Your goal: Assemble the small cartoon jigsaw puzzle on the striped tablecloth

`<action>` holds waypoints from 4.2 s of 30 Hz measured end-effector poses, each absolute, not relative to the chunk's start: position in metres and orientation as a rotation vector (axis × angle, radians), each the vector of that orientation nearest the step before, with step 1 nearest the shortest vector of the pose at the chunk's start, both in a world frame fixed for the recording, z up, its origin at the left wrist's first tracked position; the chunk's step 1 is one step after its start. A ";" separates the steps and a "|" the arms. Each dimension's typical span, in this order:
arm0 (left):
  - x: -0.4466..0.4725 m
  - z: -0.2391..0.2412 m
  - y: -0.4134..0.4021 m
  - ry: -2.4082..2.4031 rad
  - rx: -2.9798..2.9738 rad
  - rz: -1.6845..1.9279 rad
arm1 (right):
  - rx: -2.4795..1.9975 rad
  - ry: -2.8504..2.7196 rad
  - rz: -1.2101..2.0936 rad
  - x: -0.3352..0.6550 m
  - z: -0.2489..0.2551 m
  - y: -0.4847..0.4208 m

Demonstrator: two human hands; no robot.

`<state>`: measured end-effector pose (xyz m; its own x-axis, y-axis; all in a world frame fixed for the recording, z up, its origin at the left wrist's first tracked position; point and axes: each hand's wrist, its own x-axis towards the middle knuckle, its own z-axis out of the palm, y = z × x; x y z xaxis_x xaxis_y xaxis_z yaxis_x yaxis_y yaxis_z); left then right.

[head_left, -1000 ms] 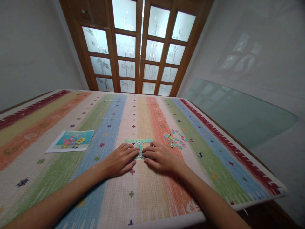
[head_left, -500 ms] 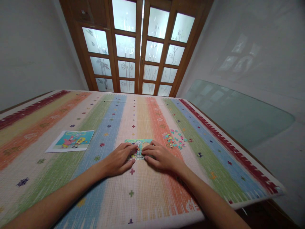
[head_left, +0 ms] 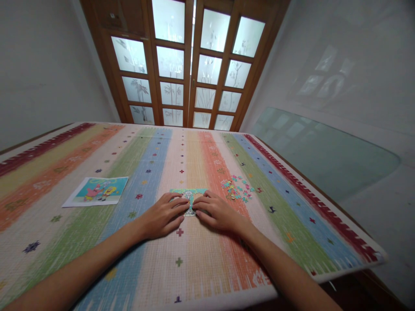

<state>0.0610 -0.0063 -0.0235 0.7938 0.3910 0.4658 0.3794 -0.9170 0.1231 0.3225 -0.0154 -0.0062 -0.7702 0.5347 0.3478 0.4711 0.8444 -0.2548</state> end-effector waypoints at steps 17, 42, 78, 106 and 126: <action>0.059 -0.026 -0.005 0.668 2.941 0.787 | -0.759 -2.589 0.408 0.329 0.004 -0.011; 0.059 -0.025 -0.005 0.629 2.946 0.812 | -2.095 -2.130 0.166 0.507 0.014 0.025; 0.059 -0.025 -0.006 0.613 2.945 0.830 | -1.496 -2.318 0.360 0.462 0.000 0.033; 0.061 -0.025 -0.006 0.585 3.026 0.881 | -1.625 -2.272 0.349 0.460 0.002 0.031; 0.063 -0.024 -0.007 0.558 3.025 0.952 | -1.422 -2.046 0.773 0.394 0.020 0.016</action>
<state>0.0633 -0.0067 -0.0242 0.7657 0.3019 0.5680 0.3481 -0.9370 0.0289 0.3942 0.0163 0.0200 -0.3084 0.9463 0.0974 0.6455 0.2834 -0.7092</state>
